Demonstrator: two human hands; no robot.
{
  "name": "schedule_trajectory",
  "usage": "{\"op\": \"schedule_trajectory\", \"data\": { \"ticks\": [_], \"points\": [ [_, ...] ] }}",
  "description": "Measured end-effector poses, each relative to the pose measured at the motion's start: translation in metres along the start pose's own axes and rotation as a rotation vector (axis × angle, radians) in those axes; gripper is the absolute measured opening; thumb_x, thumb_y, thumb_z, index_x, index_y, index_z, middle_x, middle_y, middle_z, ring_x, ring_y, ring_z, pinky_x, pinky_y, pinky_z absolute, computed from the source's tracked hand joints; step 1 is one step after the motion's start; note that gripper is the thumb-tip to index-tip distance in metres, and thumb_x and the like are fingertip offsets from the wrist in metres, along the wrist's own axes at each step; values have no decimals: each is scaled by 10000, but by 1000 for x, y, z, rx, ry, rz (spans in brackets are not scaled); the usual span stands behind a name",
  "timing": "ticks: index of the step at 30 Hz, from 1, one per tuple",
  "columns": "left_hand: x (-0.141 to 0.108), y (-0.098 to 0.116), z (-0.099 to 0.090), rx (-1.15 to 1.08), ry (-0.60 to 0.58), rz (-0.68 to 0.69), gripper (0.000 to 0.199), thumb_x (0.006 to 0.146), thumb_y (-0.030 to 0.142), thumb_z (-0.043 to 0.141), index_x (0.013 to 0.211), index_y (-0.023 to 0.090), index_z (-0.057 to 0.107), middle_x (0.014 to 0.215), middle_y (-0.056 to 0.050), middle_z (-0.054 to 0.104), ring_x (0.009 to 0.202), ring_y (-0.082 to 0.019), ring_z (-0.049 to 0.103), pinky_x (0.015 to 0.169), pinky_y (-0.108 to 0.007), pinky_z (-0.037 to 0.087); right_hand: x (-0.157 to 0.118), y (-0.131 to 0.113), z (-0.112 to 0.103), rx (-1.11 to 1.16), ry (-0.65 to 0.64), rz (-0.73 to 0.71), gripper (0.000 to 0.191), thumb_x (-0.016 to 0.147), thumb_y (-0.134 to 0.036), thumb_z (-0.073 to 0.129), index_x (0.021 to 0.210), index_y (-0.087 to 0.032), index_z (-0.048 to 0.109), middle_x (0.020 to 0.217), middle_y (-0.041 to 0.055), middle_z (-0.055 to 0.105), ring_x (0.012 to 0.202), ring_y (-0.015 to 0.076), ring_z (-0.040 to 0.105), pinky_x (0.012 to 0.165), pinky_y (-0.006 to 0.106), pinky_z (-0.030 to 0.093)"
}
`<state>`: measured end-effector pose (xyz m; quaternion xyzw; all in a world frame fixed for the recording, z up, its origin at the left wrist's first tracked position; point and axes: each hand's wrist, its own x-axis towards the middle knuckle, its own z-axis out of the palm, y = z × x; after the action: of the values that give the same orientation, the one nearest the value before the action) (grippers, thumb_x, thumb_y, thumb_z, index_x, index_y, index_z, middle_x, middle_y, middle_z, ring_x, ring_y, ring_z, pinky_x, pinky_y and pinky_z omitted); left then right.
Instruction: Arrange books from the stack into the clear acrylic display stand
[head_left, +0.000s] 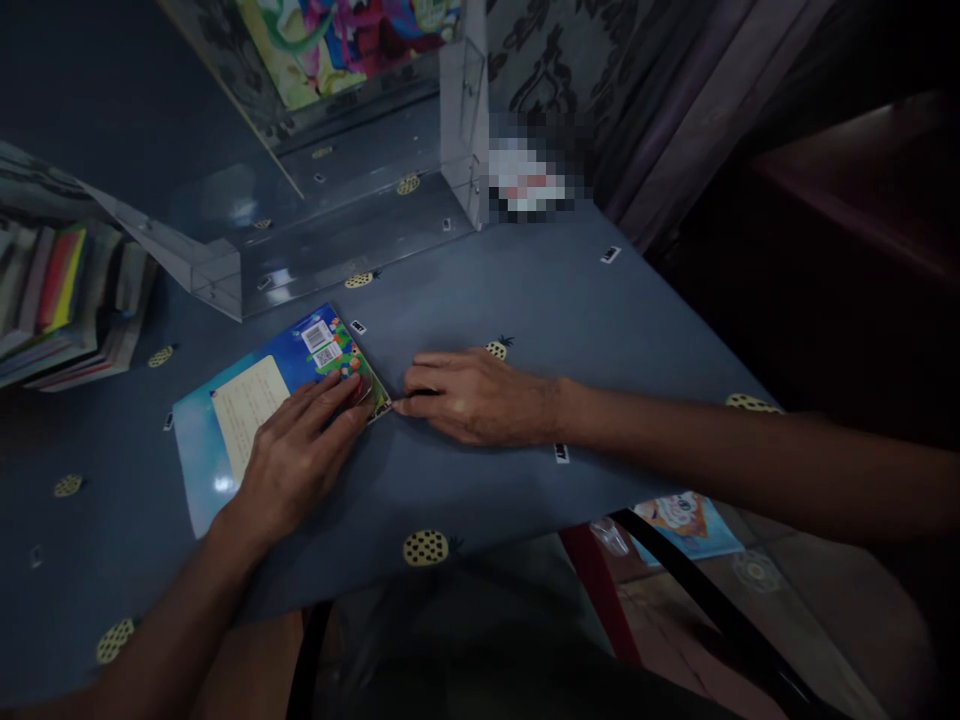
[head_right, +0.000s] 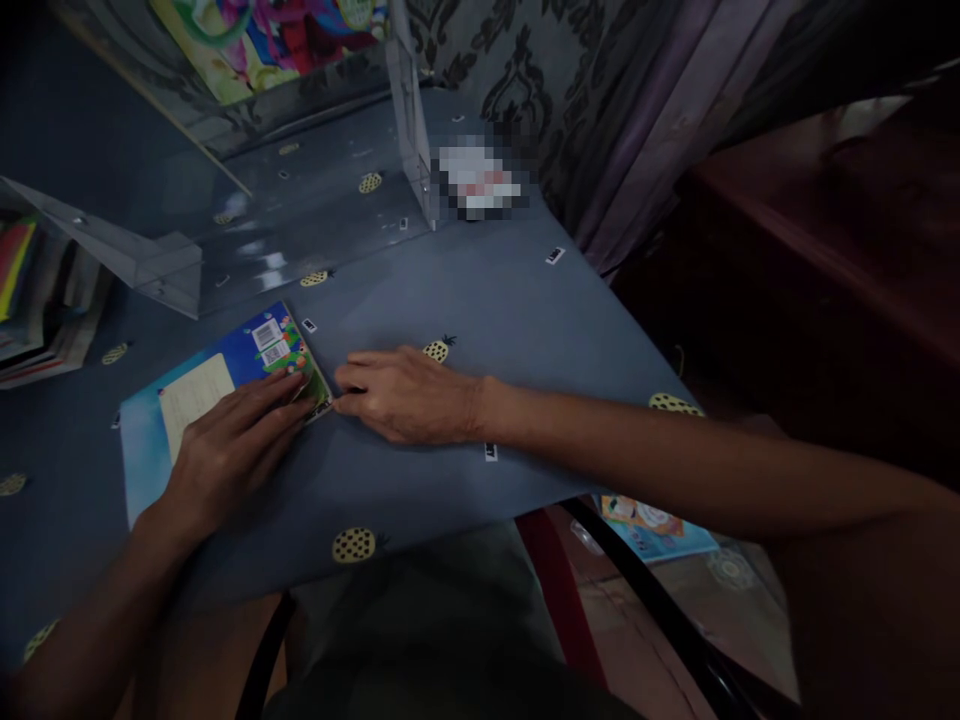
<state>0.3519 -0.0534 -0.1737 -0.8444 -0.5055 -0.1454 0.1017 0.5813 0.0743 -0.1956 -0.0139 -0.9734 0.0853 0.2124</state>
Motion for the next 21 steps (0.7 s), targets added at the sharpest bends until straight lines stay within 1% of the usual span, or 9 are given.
{"op": "schedule_trajectory", "data": {
  "ticks": [3,7,12,14,17,21],
  "points": [
    [1,0,0,2,4,2,242,996,202,550,1195,234,683,1315,-84,700,1242,-268,653,1001,-459,591,0,0,0,-2,-5,-3,297,1032,-154,414,1068,-137,708,935,86,638,854,183,511,614,299,358],
    [2,0,0,2,9,1,228,995,222,557,1171,234,702,1296,-86,710,1222,-262,665,990,-448,595,0,1,2,12,36,-9,269,1018,-136,436,1048,-141,703,935,79,643,851,178,523,641,295,385],
    [2,0,1,-19,13,-11,226,988,234,567,1158,245,717,1293,-80,712,1222,-260,664,1002,-443,589,-1,2,2,33,83,-5,280,991,-107,426,1105,-123,681,982,93,660,903,188,565,710,302,451],
    [3,0,0,-9,15,-2,218,988,228,569,1147,239,718,1286,-83,715,1213,-261,670,994,-448,595,-2,2,2,42,80,12,295,992,-109,417,1154,-123,663,993,96,659,923,192,573,726,309,467],
    [3,1,-1,24,10,19,201,987,221,573,1129,213,715,1272,-101,719,1182,-277,688,959,-465,616,-2,1,2,43,58,17,309,1003,-119,409,1202,-138,645,1001,94,654,933,191,574,710,306,468],
    [4,1,-2,70,4,38,184,986,215,581,1125,204,701,1269,-106,719,1180,-290,690,941,-479,627,-1,1,2,19,46,8,296,1032,-149,401,1112,-145,686,979,84,651,866,172,550,657,288,438]
  ]
}}
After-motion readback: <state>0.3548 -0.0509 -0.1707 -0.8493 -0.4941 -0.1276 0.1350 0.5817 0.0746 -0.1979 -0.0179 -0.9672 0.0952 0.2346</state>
